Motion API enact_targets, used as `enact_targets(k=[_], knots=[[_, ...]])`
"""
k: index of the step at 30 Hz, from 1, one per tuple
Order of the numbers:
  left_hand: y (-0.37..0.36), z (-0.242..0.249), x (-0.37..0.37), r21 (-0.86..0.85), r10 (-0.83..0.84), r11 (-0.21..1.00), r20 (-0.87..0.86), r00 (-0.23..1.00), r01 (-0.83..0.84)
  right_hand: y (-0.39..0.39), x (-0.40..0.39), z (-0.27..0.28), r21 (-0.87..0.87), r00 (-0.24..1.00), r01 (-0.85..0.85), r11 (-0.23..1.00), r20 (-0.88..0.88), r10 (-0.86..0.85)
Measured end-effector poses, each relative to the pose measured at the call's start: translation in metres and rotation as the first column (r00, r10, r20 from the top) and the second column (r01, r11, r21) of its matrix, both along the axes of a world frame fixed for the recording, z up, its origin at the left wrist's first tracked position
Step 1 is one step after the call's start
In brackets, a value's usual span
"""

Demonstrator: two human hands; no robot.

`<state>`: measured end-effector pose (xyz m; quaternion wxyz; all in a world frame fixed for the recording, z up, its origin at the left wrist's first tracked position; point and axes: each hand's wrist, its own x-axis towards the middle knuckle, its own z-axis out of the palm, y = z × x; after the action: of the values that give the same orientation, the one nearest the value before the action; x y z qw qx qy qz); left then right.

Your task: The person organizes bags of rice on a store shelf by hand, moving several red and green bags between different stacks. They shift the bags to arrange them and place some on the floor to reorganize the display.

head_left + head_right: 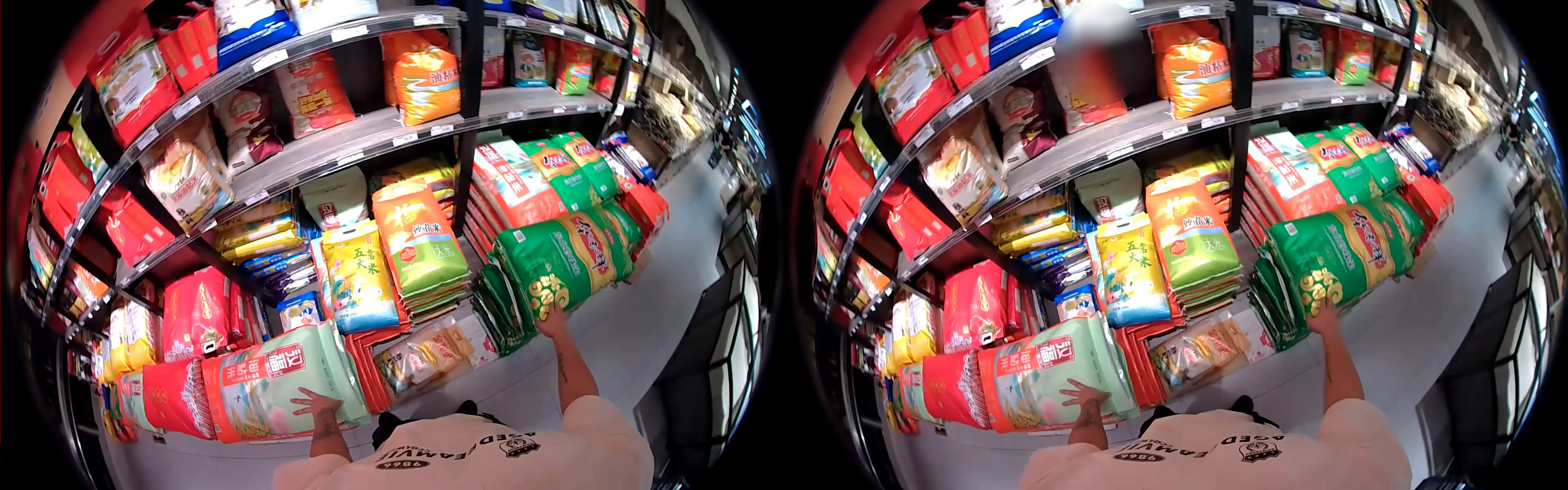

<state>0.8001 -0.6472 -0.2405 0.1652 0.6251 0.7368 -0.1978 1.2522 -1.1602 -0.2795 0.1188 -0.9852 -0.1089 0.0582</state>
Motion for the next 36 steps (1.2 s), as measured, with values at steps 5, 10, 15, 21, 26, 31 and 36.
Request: enact_targets(k=[5, 10, 15, 21, 26, 31, 36], knots=[[0.02, -0.049, 0.006, -0.02, -0.084, 0.996, -0.162, 0.983, 0.082, 0.021, 0.007, 0.024, -0.068, 0.952, 0.15, 0.986, -0.259, -0.163], [0.013, 0.008, 0.031, -0.054, 0.149, 0.986, -0.147, 0.978, -0.158, 0.034, 0.011, 0.064, -0.118, 0.891, 0.127, 0.985, -0.423, -0.166], [0.015, -0.006, 0.034, 0.014, 0.233, 0.972, -0.144, 0.962, -0.233, 0.04, 0.014, 0.063, -0.174, 0.881, 0.163, 0.971, -0.418, -0.223], [0.018, -0.017, 0.026, 0.081, 0.234, 0.971, -0.136, 0.963, -0.225, 0.041, 0.02, 0.059, -0.2, 0.883, 0.141, 0.97, -0.418, -0.214], [0.016, -0.015, 0.026, 0.088, 0.236, 0.97, -0.105, 0.966, -0.228, 0.038, 0.019, 0.057, -0.153, 0.892, 0.134, 0.979, -0.411, -0.187], [0.016, -0.007, 0.027, 0.1, 0.225, 0.972, -0.106, 0.969, -0.215, 0.04, 0.023, 0.065, -0.085, 0.861, 0.093, 0.992, -0.493, -0.123], [0.018, -0.022, 0.025, 0.135, 0.218, 0.97, -0.119, 0.969, -0.202, 0.033, 0.025, 0.057, -0.064, 0.874, 0.106, 0.992, -0.47, -0.123]])
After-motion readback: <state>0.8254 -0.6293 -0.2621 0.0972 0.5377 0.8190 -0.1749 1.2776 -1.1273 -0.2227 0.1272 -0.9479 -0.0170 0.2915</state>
